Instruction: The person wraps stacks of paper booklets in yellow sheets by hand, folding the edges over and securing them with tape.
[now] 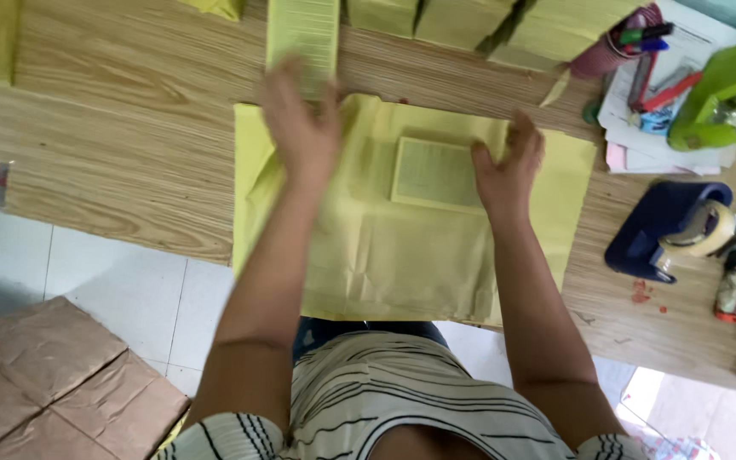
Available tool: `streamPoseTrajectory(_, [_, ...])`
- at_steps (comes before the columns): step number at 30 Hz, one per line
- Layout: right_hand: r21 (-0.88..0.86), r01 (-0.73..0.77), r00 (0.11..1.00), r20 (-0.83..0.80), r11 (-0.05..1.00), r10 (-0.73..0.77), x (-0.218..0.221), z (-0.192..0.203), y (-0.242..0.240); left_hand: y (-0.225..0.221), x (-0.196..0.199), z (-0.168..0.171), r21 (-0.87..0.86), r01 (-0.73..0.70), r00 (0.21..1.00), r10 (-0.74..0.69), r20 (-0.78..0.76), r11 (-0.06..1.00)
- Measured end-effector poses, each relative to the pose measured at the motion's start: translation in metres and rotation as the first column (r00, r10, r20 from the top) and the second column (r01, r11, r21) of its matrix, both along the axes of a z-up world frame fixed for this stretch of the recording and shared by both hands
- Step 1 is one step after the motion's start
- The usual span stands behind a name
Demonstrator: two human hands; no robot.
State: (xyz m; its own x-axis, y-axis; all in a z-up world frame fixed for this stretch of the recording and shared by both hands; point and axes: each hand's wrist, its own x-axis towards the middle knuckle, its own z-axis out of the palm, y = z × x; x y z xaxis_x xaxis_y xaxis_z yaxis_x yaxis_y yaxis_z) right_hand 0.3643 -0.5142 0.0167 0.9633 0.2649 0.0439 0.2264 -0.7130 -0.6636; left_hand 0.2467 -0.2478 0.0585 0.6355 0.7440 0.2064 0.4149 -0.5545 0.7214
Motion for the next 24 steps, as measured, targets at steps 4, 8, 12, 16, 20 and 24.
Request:
streamPoseTrajectory(4, [0.371,0.001,0.930,-0.341,0.929,0.135,0.019,-0.004,0.115,0.116,0.027,-0.045,-0.281,-0.195,0.980,0.198,-0.019,0.940])
streamPoseTrajectory(8, [0.211,-0.232,0.864,-0.403,0.950,0.301,0.006,-0.023,0.213,0.155,0.045,-0.099,-0.661,-0.031,0.986,-0.086,-0.143,0.750])
streamPoseTrajectory(12, [0.436,0.023,0.777,-0.574,0.899,0.259,0.023,-0.072,0.264,0.147,0.040,-0.051,-0.749,-0.075,0.986,-0.064,-0.154,0.658])
streamPoseTrajectory(16, [0.392,0.247,0.559,-0.804,0.886,0.200,0.016,-0.007,0.285,0.160,0.036,-0.057,-0.851,-0.120,0.992,0.041,-0.115,0.511])
streamPoseTrajectory(20, [0.384,0.291,0.395,-0.882,0.876,0.256,0.009,0.036,0.293,0.146,0.034,0.009,-0.940,-0.070,0.997,0.034,-0.062,0.333])
streamPoseTrajectory(24, [0.424,0.329,0.443,-0.858,0.844,0.258,0.011,0.005,0.299,0.160,0.035,-0.051,-0.957,-0.037,0.999,0.028,-0.030,0.287])
